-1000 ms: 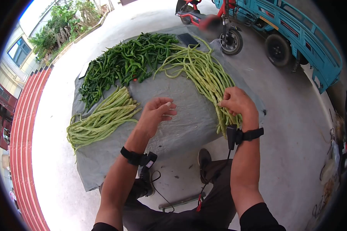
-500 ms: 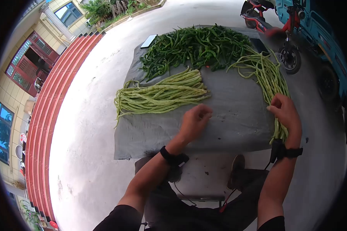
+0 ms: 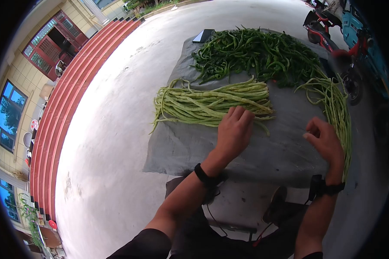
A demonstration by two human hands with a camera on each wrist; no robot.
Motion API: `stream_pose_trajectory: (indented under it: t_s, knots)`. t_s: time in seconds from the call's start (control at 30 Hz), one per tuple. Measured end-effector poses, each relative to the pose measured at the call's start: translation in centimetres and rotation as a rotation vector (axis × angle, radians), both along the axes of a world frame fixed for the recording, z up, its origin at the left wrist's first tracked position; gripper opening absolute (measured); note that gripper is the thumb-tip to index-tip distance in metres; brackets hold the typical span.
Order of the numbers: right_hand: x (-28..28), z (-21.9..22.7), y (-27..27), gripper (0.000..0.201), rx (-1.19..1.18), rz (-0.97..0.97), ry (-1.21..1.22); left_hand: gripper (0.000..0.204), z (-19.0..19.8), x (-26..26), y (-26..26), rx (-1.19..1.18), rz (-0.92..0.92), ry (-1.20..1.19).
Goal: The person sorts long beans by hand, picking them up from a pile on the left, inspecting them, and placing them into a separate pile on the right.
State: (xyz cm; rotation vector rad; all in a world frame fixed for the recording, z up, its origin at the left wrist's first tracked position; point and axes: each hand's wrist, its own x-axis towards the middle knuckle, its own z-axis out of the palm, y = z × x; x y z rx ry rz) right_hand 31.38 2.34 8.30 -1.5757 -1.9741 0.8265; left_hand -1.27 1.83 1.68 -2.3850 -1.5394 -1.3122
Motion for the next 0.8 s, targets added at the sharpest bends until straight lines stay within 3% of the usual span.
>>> stream_pose_trajectory:
  t_s: [0.4, 0.8]
  knots:
    - [-3.1, -0.2, -0.5, 0.028, 0.023, 0.076, 0.005, 0.025, -1.8, -3.0, 0.7, -0.094, 0.205, 0.224]
    - [-2.1, 0.5, -0.8, 0.029, -0.003, 0.069, 0.039, 0.015, -0.2, -2.7, 0.9, 0.089, 0.244, 0.101]
